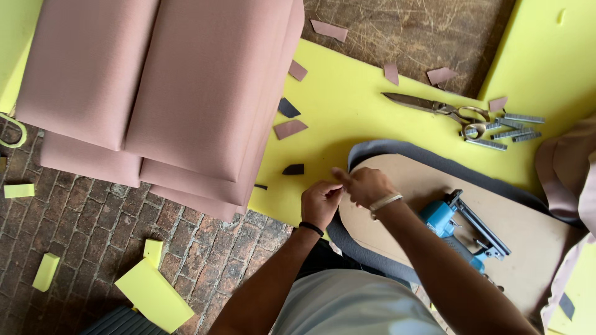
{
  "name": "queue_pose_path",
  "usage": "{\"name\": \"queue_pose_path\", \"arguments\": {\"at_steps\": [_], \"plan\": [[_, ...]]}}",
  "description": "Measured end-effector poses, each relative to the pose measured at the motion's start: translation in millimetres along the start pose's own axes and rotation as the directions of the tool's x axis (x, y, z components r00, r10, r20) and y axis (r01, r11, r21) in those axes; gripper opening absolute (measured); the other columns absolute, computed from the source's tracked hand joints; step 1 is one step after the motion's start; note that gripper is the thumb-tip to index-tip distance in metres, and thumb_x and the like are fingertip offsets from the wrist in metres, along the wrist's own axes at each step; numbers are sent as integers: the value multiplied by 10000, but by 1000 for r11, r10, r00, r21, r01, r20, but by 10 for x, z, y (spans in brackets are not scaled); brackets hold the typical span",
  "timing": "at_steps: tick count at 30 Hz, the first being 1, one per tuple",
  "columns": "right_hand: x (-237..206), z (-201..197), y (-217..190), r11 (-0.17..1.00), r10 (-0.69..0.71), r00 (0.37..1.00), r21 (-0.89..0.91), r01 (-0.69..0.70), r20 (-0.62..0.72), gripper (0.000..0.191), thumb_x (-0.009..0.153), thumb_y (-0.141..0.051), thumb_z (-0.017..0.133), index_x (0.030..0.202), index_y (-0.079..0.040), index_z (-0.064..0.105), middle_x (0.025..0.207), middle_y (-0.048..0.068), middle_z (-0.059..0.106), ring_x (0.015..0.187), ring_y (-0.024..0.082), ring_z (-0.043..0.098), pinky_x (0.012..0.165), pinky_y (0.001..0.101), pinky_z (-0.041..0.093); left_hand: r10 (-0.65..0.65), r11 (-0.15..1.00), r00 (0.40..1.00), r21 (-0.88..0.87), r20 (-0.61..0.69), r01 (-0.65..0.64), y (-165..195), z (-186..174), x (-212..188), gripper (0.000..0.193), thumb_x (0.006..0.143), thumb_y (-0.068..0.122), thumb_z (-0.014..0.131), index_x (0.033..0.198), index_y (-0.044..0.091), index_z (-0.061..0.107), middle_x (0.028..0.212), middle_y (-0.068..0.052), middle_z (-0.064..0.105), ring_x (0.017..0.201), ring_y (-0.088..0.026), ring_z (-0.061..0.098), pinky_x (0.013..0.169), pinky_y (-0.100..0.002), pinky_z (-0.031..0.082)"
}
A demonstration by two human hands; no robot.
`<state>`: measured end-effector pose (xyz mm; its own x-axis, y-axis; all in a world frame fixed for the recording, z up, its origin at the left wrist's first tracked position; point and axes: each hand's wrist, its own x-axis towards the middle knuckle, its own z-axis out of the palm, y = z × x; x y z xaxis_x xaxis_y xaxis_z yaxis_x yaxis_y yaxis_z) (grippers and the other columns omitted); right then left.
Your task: The person staples pink fabric onto a shaped wooden board using a pneumatic staple gun. They trim excess fabric with scissors, fold edges, and secure the material around the perimeter to create a finished upholstered panel.
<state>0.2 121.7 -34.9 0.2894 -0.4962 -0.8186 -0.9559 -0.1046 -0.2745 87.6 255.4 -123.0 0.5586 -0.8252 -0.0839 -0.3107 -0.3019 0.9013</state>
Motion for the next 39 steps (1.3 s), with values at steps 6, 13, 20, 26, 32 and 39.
{"name": "queue_pose_path", "arguments": {"at_steps": [6, 13, 20, 26, 32, 39], "plan": [[-165, 205, 20, 796, -81, 978, 578, 179, -192, 440, 996, -360, 558, 805, 3, 716, 623, 82, 701, 508, 173, 663, 484, 341, 542, -110, 790, 896, -509, 430, 341, -222, -247, 160, 345, 989, 290, 618, 1199, 38, 726, 1144, -127, 752, 1057, -194, 731, 934, -359, 599], [-372, 270, 397, 686, -57, 932, 664, 298, -359, 414, 1009, -247, 626, 719, 46, 672, 544, 90, 587, 417, 137, 526, 395, 298, 426, 88, 392, 633, -611, 769, 688, -68, 520, 443, 560, 1081, 548, 376, 1338, 93, 579, 1048, -90, 682, 934, -195, 645, 879, -326, 510], [-328, 280, 650, 561, -114, 898, 718, 412, -425, 381, 1006, -223, 622, 733, 37, 675, 560, 49, 575, 427, 113, 497, 379, 292, 399, -107, 249, 597, -560, 795, 791, 324, 558, 330, 593, 1108, 562, 334, 954, 67, 620, 661, -60, 623, 561, -207, 630, 512, -335, 550], [-267, 236, 524, 658, -120, 940, 683, 317, -320, 379, 1002, -284, 608, 805, 20, 720, 583, 67, 634, 455, 147, 577, 432, 299, 483, -3, 358, 615, -573, 789, 737, 146, 293, 239, 425, 1127, 436, 447, 979, 62, 585, 811, -83, 652, 769, -224, 673, 719, -367, 587], [-1094, 279, 1530, 978, -74, 631, 66, 196, -772, 313, 870, -390, 750, 987, -100, 734, 840, 83, 734, 688, 258, 706, 622, 390, 558, -169, 666, 590, -350, 789, 659, -164, 408, 316, 373, 974, 192, 713, 1236, -65, 647, 1048, -109, 684, 944, -200, 626, 856, -369, 536], [-1050, 643, 2629, 994, -67, 723, -106, -9, -688, 1006, 654, -514, 831, 1425, -26, 409, 1157, 251, 683, 975, 445, 712, 815, 492, 597, -197, 594, 524, -324, 829, 736, -155, 473, 292, 411, 914, 182, 718, 1200, -104, 646, 1094, -198, 731, 1000, -271, 708, 904, -403, 562]]}}
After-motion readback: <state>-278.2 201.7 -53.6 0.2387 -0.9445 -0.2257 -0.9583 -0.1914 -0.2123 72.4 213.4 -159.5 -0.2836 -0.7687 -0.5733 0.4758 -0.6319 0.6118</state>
